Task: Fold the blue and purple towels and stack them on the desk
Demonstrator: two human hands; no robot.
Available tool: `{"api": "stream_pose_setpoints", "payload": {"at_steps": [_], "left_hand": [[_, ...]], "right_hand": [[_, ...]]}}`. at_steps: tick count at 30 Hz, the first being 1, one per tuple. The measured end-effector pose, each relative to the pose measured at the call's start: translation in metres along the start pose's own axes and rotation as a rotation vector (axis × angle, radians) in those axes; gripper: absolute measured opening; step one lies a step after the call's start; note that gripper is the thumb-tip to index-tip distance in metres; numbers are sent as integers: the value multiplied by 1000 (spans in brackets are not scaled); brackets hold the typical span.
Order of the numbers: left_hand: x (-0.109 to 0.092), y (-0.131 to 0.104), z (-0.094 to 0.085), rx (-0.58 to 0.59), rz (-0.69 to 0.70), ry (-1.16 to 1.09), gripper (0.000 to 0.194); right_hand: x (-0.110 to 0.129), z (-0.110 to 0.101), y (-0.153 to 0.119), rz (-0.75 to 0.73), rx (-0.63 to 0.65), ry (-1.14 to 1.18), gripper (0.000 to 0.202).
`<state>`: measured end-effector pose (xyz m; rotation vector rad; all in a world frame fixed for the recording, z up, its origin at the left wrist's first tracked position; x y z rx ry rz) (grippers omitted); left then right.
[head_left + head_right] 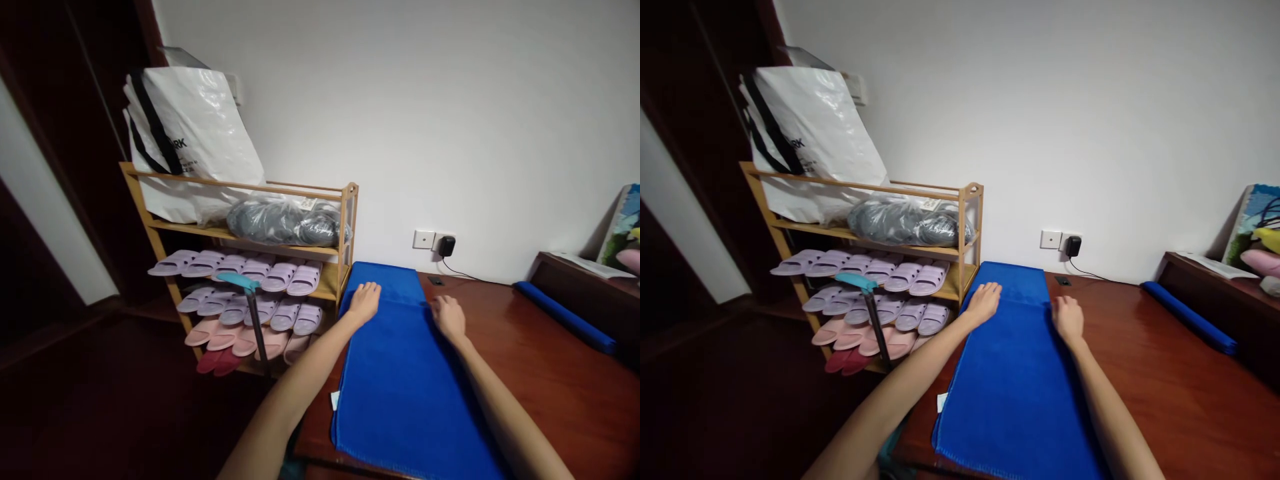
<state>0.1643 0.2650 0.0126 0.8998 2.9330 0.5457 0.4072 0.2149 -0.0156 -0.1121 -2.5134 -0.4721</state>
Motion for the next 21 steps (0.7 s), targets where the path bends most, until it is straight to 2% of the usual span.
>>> {"api": "stream_pose_setpoints", "payload": {"at_steps": [3,6,8,10,14,17,21], "left_hand": [[-34,0,11,48,147,-5,47],[-44,-1,26,131,167,3,53],[-38,-4,32,164,147,11,57],[-27,-8,35,169,126,18,61],[-11,-16,34,139,46,41,68],[-13,-20,25,102,2,63,66],[-26,-30,1,39,25,84,57]], "right_hand": [[42,39,-7,-183,166,-8,55],[51,58,-13,-212,267,-31,60],[38,54,-14,-165,280,-54,64],[15,40,-17,-90,267,-78,68],[-24,15,-26,34,243,-120,72],[-25,6,-33,39,224,-152,70],[2,-6,-43,-15,134,-205,71]]}}
Point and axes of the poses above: each hand's wrist, its own y-axis towards the middle knuckle, its own z-axis out of the palm, x = y × z, the point moved 5 cm from there along y, towards the middle knuckle, and after that the axes turned 14 degrees about y, right-handed, at the moved point
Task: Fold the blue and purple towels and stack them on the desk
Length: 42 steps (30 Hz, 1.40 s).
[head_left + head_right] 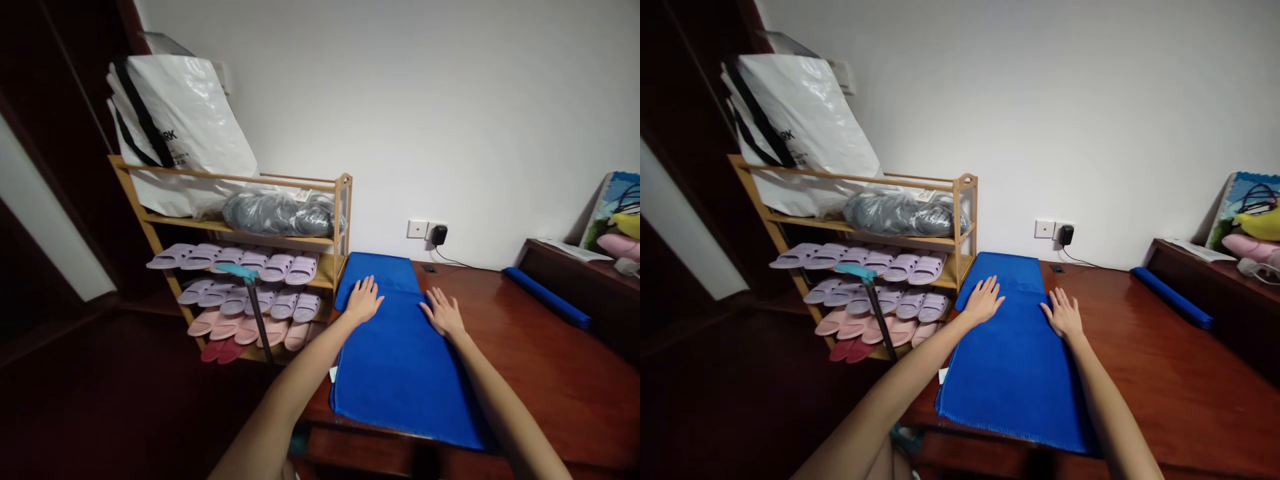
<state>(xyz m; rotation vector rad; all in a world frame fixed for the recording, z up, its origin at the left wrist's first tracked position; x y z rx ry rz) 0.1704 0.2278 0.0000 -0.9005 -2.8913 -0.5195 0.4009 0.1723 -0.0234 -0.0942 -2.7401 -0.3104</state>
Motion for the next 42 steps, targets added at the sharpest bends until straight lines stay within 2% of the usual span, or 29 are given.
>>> {"api": "stream_pose_setpoints", "payload": {"at_steps": [3,5,7,10,12,17,21,25,29,34,42], "left_hand": [[-11,-31,-23,-4,165,-11,52],[-16,-68,-38,16,307,-49,52],[-15,-111,-54,4,383,-96,52],[-12,-168,-64,95,491,-150,53],[-8,-188,-65,134,471,-172,52],[-4,-196,-62,151,411,-175,51],[-2,-204,-64,123,338,-152,54],[-4,-214,-64,119,366,-133,54],[-3,-215,-64,128,356,-133,53],[-5,-217,-70,147,341,-138,53],[-12,-235,-85,149,337,-148,61]], "right_hand": [[21,-10,-28,-51,-10,-10,69],[33,-13,-61,-106,47,9,66],[44,-14,-100,-194,126,43,63],[54,-11,-150,-279,192,77,60],[56,-9,-167,-276,202,73,60],[54,-8,-171,-236,204,58,59],[44,-13,-179,-202,177,64,61],[34,-9,-188,-189,175,45,65],[31,-6,-189,-199,169,24,66],[31,-5,-194,-223,147,-1,66],[30,-6,-217,-257,107,-45,68]]}}
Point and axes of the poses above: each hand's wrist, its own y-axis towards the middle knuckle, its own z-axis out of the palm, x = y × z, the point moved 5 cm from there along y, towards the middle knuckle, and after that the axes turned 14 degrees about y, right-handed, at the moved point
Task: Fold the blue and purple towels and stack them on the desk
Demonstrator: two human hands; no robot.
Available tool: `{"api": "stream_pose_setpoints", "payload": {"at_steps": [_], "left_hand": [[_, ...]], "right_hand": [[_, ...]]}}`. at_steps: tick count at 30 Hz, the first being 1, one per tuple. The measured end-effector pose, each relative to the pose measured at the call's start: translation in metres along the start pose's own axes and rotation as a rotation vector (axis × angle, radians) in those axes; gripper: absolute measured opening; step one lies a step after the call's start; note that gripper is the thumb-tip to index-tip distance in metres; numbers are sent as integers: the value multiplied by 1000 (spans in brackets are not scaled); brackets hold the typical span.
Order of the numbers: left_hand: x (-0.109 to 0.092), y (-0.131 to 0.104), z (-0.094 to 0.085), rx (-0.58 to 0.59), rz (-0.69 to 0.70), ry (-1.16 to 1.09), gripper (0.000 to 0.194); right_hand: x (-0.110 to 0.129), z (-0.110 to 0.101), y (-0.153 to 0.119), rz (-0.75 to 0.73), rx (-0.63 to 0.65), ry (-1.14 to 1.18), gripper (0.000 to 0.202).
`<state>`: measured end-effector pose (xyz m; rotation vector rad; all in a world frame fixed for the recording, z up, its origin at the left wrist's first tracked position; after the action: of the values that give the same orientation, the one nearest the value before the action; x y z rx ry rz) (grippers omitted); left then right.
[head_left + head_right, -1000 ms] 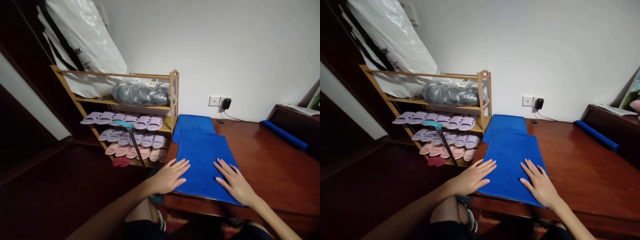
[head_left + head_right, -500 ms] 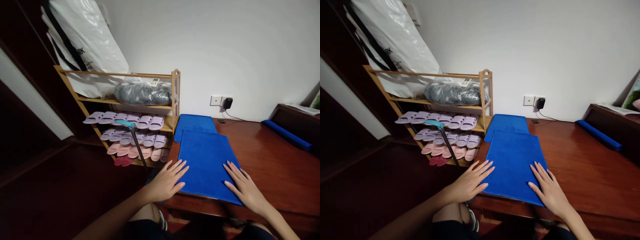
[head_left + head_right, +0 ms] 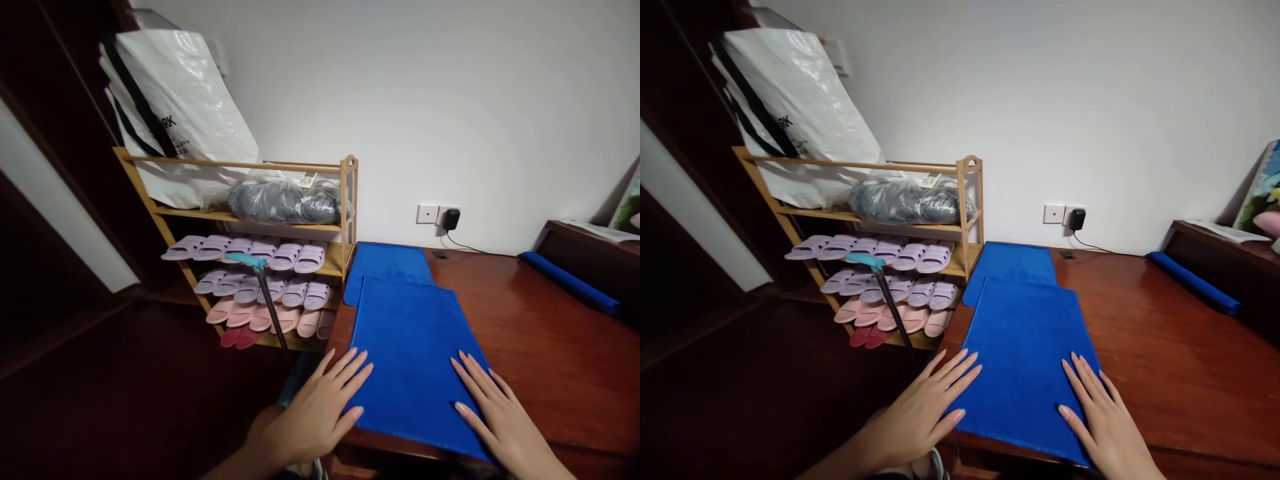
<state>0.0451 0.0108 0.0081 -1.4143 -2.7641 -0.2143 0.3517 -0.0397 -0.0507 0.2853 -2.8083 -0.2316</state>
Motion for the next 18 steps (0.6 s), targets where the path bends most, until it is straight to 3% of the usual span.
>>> {"api": "stream_pose_setpoints", "payload": {"at_steps": [6,12,18], "left_hand": [[-8,-10,4,39,21,36,94],[-14,-15,27,-59,13,291,73],[-17,-28,25,-232,84,319,53]], "right_hand": [[7,0,-18,-51,-59,-14,78],[8,4,-32,-120,-162,-85,88],[-5,19,-45,-138,-197,-108,87]]}}
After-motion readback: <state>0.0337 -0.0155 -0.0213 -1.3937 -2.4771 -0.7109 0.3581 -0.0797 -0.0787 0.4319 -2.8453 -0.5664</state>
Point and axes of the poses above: each hand's wrist, its own y-axis towards the middle knuckle, its own z-axis out of the palm, x = y × z, the point moved 5 cm from there along y, towards the middle knuckle, and after that the axes turned 14 degrees about y, right-handed, at the moved point
